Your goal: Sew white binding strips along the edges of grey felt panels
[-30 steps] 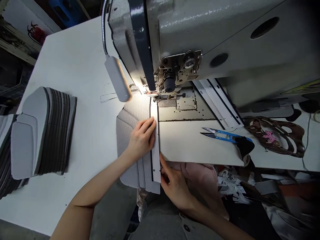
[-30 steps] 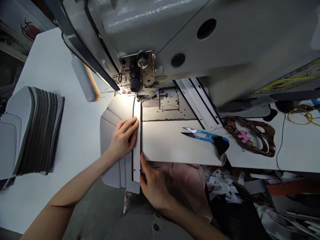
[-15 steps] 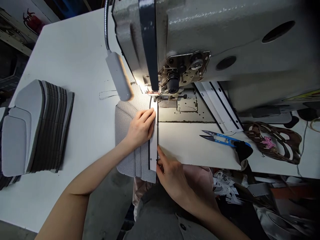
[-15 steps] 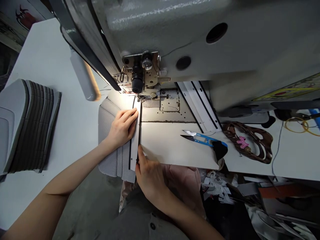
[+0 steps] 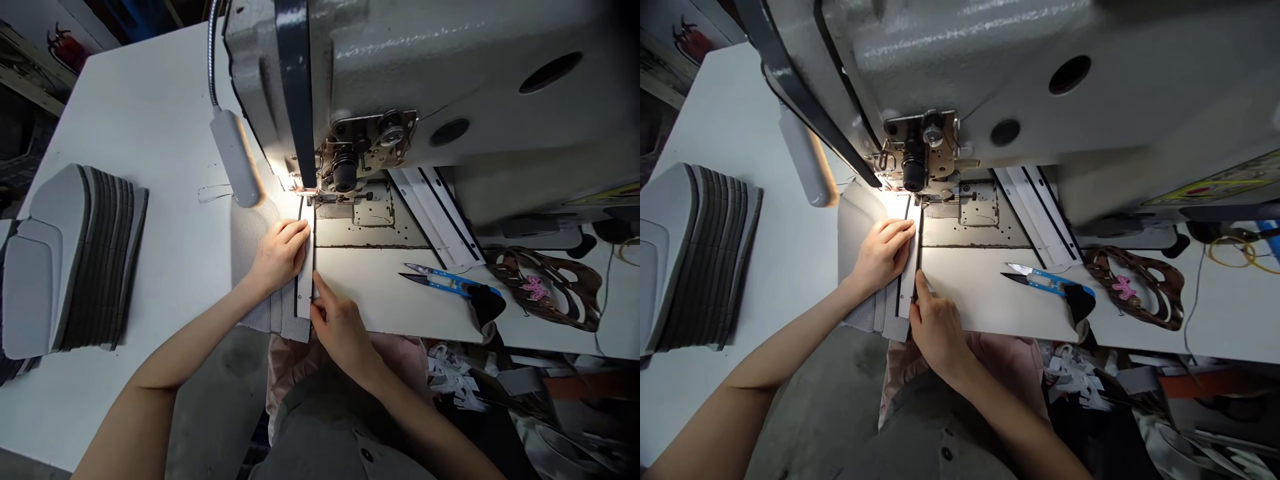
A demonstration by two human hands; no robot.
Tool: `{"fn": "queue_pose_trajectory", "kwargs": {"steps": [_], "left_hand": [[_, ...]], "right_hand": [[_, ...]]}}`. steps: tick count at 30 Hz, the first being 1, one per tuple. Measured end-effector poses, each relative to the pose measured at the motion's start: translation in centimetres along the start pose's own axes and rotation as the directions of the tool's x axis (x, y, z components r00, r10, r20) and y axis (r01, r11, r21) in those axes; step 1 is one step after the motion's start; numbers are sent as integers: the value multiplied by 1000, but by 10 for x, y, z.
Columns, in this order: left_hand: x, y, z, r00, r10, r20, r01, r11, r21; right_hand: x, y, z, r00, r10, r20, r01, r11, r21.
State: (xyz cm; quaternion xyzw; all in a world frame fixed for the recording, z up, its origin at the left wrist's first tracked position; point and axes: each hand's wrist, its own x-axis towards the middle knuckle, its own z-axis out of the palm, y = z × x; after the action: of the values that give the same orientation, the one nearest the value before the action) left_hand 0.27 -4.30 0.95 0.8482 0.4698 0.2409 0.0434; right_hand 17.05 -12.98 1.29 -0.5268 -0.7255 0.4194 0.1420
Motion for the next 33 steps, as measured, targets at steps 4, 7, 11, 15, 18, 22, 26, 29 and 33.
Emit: {"fn": "queue_pose_trajectory", "kwargs": {"steps": [4,7,11,15,18,22,26,29,33], "left_hand": [[-2,1,1,1000,-2,-17,2,1000,6],[2,-4,4,1000,-11,-1,11,1000,22],[10,-12,6,1000,-15,25,15,1000,24],[14,-13,4,1000,21,21,-21,1000,7],[13,-10,2,998,55,3,-56,998,31],[5,-3,1,998,68,-14,-67,995,70],[0,-1,1,999,40,-23,-39,998,56],[3,-4,2,999,31,-8,-31,998,56],[11,-12,4,999,45,-4,-45,997,60]], "right_hand": [[9,-3,-4,1000,15,-19,-15,999,-38],[9,-6,-6,999,21,-39,-24,996,-82],[2,-8,-6,999,6,-32,-8,999,-49],[2,-8,-5,999,12,-35,-14,999,-47],[8,-7,-5,999,27,-41,-30,997,-71],[17,-5,-6,997,28,-70,-33,997,-73],[25,-2,-8,995,4,-104,-8,999,-39],[31,-3,-12,993,-1,-114,-4,999,-44],[40,-6,-19,996,25,-91,-31,997,-65]]}}
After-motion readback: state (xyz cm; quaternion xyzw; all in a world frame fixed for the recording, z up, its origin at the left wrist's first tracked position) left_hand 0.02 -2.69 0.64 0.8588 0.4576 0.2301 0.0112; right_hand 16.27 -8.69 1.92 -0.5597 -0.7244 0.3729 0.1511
